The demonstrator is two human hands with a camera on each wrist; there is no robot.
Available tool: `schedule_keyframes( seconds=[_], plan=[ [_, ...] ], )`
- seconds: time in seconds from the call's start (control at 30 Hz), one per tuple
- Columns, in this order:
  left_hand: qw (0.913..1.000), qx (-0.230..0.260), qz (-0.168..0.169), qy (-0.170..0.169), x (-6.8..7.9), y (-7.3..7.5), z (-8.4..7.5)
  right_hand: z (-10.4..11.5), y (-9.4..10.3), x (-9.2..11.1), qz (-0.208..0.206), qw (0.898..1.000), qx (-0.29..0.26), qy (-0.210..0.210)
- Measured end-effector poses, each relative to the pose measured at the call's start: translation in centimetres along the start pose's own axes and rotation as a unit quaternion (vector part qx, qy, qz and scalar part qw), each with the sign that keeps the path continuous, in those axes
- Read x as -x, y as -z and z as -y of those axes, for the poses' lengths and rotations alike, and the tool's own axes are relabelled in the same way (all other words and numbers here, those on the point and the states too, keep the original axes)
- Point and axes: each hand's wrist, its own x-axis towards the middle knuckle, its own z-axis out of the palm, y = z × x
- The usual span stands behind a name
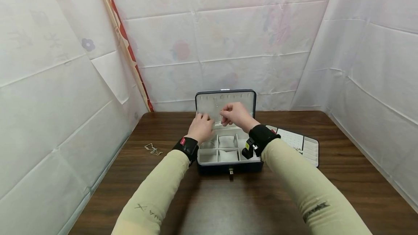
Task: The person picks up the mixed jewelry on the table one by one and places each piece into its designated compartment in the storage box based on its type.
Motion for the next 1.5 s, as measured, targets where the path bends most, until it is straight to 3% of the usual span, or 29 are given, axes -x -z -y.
schedule_keyframes(
  seconds=[0.33,0.63,0.93,1.33,1.5],
  plan=[
    [0.9991,-0.009,0.011,-0.04,0.5,0.6,-0.1,0.2,-0.4,-0.4,-0.018,1.0,-0.017,0.01],
    [0.9971,-0.018,0.044,-0.06,0.8,0.9,-0.1,-0.3,-1.1,-1.0,-0.026,0.999,-0.014,0.02],
    [0.9957,-0.01,0.075,-0.054,0.6,1.1,-0.1,-0.6,-1.5,-1.2,-0.044,0.999,-0.005,0.015],
    [0.9947,-0.009,0.092,-0.043,0.3,0.8,-0.1,-1.3,-2.0,-1.4,-0.068,0.998,0.014,-0.009],
    [0.9946,-0.009,0.094,-0.044,0.4,0.9,-0.1,-1.4,-2.1,-1.4,-0.055,0.998,0.019,-0.029]
  ],
)
